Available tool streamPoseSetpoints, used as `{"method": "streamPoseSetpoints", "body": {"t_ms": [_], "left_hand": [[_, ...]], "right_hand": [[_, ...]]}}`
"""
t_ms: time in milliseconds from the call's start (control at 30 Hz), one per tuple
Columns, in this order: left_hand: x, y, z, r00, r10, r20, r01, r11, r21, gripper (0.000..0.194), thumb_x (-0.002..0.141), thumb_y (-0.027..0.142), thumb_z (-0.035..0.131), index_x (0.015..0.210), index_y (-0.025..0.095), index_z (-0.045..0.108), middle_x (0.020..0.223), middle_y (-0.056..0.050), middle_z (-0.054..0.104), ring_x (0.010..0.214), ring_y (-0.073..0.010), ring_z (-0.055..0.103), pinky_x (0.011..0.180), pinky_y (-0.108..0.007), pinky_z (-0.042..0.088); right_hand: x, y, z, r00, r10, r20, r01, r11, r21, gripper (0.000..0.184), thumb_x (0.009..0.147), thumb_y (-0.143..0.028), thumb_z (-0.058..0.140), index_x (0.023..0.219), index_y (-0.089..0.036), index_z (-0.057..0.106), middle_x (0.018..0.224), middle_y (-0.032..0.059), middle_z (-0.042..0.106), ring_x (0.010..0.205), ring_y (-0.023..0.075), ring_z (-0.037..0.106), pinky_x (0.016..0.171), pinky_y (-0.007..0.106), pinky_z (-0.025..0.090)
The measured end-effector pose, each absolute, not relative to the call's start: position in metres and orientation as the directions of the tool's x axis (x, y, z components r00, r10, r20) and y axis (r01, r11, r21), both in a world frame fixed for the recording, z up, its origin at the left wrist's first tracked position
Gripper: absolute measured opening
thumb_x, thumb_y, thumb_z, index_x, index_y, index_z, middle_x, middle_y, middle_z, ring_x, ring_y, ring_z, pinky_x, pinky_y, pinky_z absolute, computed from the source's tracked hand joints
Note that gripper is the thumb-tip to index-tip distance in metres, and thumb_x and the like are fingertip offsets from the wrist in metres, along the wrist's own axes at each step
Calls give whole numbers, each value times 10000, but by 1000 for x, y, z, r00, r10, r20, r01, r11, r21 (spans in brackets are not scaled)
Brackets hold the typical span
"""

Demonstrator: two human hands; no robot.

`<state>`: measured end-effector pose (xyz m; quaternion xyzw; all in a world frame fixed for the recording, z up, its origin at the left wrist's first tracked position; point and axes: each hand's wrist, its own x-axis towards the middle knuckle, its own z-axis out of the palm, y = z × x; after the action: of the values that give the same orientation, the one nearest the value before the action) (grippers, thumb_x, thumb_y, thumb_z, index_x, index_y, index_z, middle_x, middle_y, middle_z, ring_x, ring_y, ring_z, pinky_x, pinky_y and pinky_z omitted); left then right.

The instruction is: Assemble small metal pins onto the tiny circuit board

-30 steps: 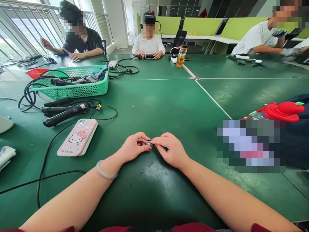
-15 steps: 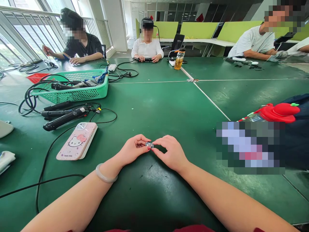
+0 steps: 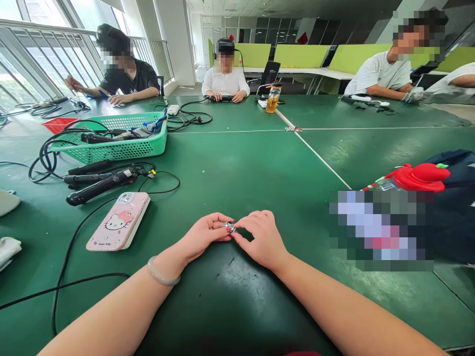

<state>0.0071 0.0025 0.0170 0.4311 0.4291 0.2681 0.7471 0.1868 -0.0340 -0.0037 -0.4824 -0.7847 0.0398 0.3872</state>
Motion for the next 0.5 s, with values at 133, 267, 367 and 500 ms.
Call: {"method": "streamPoseSetpoints", "body": {"t_ms": [133,267,367,500], "left_hand": [[7,1,16,497,763,-413,-48,499,865,455,649,343,813,1004,139,614,790,-13,689,749,-78,638,789,-217,522],[8,-1,15,501,766,-403,-61,496,866,432,661,338,806,991,135,614,819,-29,703,749,-84,649,773,-209,523],[9,0,14,486,786,-382,-84,477,875,414,670,321,801,983,131,608,882,-64,714,848,-127,672,822,-242,529],[1,11,10,359,886,-294,-114,355,928,397,692,325,767,1001,144,596,1081,-97,687,936,-157,670,899,-297,520]], "right_hand": [[184,-35,-2,-221,789,574,754,511,-413,99,839,-285,637,787,-200,626,802,-11,687,800,150,546,845,370,289],[182,-36,-3,-221,803,554,769,492,-407,129,839,-313,645,780,-203,615,830,-8,687,835,161,548,899,393,270],[183,-34,-5,-228,816,531,769,486,-416,152,829,-361,663,879,-220,636,907,11,694,881,181,555,921,407,272],[192,-27,-10,-194,826,528,762,466,-450,288,818,-426,667,1027,-230,637,970,42,690,908,205,563,906,409,314]]}}
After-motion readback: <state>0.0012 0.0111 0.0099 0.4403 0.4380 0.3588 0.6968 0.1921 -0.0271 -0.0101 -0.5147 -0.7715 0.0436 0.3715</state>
